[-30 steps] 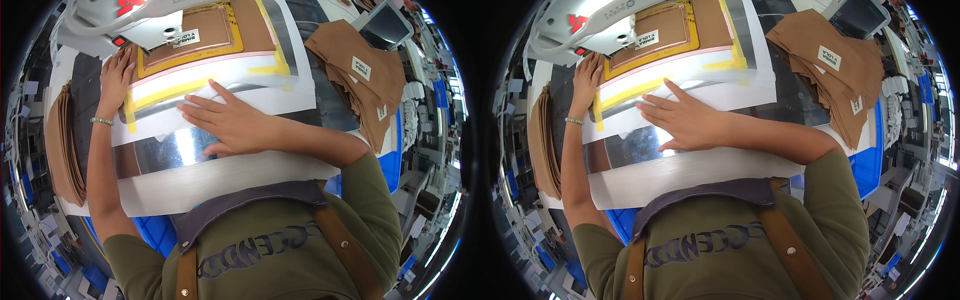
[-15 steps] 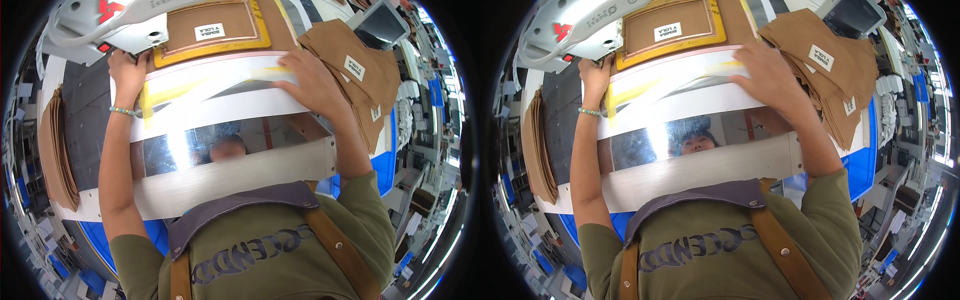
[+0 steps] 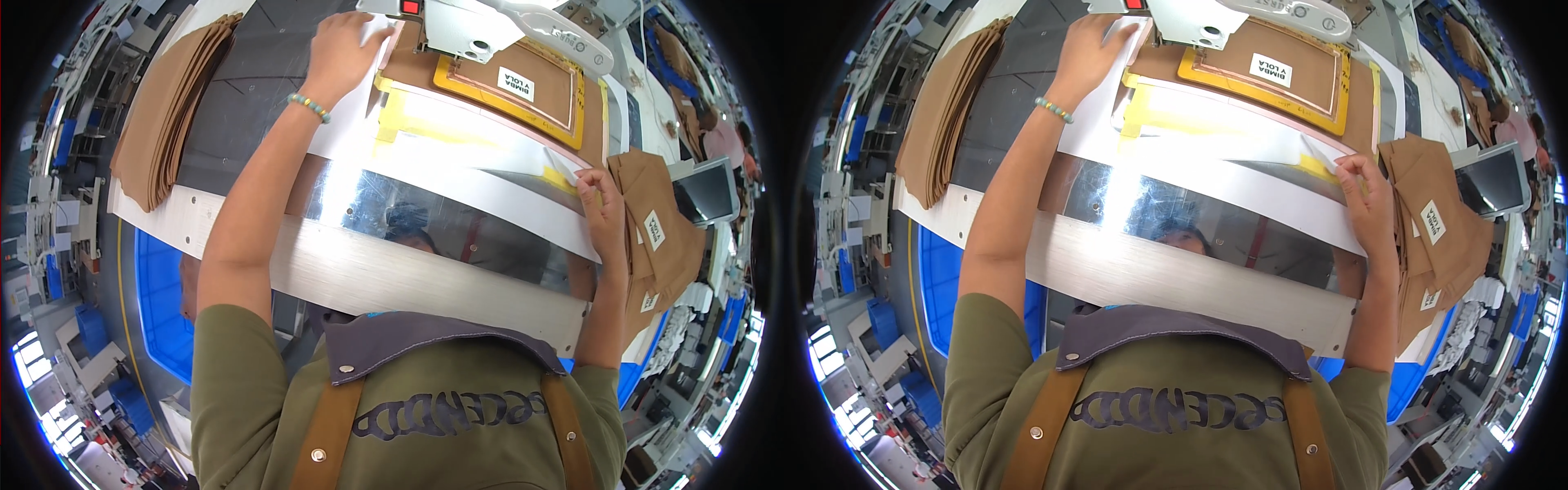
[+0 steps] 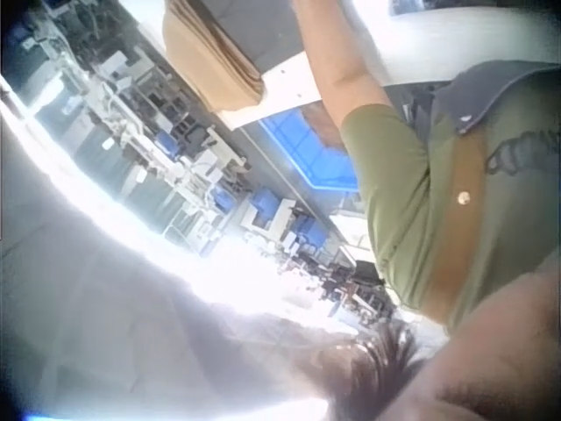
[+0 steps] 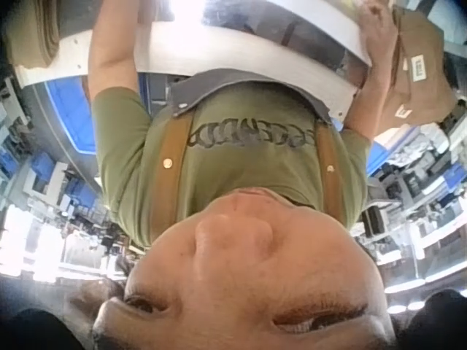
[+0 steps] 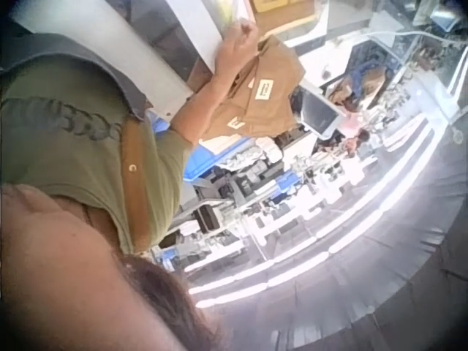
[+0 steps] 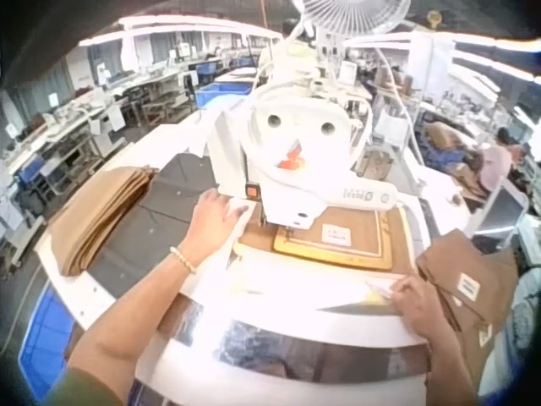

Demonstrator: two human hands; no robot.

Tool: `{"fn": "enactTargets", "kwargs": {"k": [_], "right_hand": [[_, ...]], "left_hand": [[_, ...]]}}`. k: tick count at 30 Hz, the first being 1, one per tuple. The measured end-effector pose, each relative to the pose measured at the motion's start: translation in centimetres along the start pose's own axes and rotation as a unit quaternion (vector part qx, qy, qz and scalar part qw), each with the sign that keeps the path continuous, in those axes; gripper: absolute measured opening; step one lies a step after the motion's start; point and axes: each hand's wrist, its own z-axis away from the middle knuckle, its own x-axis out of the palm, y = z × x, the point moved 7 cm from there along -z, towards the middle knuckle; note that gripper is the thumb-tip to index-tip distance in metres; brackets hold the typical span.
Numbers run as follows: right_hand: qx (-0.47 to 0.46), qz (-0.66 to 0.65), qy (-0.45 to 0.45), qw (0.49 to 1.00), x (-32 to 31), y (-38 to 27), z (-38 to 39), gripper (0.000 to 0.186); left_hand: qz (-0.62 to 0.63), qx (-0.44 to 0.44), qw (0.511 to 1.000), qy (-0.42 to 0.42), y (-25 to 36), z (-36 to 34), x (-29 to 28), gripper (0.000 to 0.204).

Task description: Sewing brand labels onto leather panels using an industrial sewing machine.

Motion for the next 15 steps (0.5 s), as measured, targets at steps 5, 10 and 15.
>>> {"fn": "enactTargets", "kwargs": {"k": [5,10,15], "right_hand": [[-0.039,0.072,-0.027,0.996,1.9,-1.8,-0.9,0.019],[0.049,-0.002,0.039,0.998,2.2,0.8,-0.9,0.029],[0.042,-0.052,0.038,0.997,-1.0,8.0,-0.8,0.021]], "left_hand": [[-0.098,-0.027,0.985,-0.137,3.0,-0.5,5.4,0.044],[0.044,-0.110,0.992,-0.042,4.2,0.2,4.5,0.023],[0.044,-0.107,0.992,-0.053,7.8,-0.8,6.3,0.027]]}}
